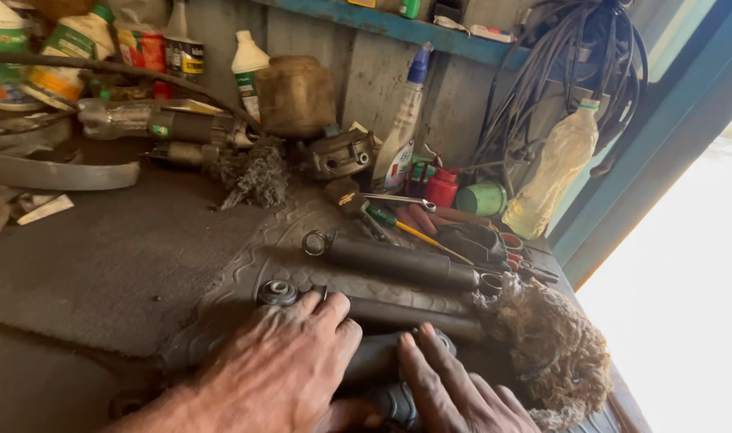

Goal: The person wipes multiple black shock absorbers using a rag on a cluttered workbench, picking them up one at a time and turning them over to clean different sides.

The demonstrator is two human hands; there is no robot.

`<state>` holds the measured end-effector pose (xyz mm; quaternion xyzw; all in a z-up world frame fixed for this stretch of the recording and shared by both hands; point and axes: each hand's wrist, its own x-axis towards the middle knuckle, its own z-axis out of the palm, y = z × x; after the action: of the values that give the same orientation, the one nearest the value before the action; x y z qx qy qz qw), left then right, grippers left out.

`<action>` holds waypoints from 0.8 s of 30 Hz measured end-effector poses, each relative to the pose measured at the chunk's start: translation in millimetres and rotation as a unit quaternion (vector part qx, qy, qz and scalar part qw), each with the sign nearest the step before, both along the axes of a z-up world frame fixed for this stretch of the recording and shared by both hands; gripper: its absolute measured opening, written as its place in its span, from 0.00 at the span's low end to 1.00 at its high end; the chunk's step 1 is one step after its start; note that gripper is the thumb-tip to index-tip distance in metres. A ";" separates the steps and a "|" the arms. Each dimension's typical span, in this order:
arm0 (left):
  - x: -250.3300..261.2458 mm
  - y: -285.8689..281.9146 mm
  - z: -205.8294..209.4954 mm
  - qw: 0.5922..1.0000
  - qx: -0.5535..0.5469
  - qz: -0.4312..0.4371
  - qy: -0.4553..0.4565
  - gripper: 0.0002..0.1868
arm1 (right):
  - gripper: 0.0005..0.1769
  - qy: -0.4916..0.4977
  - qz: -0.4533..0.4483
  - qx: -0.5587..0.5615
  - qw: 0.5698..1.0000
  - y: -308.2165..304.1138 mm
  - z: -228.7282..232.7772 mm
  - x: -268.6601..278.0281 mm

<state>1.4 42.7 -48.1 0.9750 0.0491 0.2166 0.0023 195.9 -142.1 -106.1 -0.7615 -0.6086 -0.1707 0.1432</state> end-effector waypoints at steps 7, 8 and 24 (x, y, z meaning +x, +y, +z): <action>-10.1 1.3 32.6 0.989 -0.124 0.004 0.082 0.31 | 0.53 0.081 0.136 0.049 0.986 4.5 27.3 -0.5; -13.6 -0.8 41.6 0.969 -0.172 0.054 0.168 0.30 | 0.54 0.037 0.133 0.067 0.988 0.7 22.7 -4.4; -24.1 -16.7 35.5 0.982 -0.091 0.110 0.126 0.32 | 0.43 -0.094 0.044 0.058 0.993 5.6 8.4 -26.4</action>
<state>-22.6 26.0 -12.6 0.9790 0.1753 0.0852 0.0605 169.6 -136.5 -97.7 -0.7053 -0.6411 -0.2701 0.1364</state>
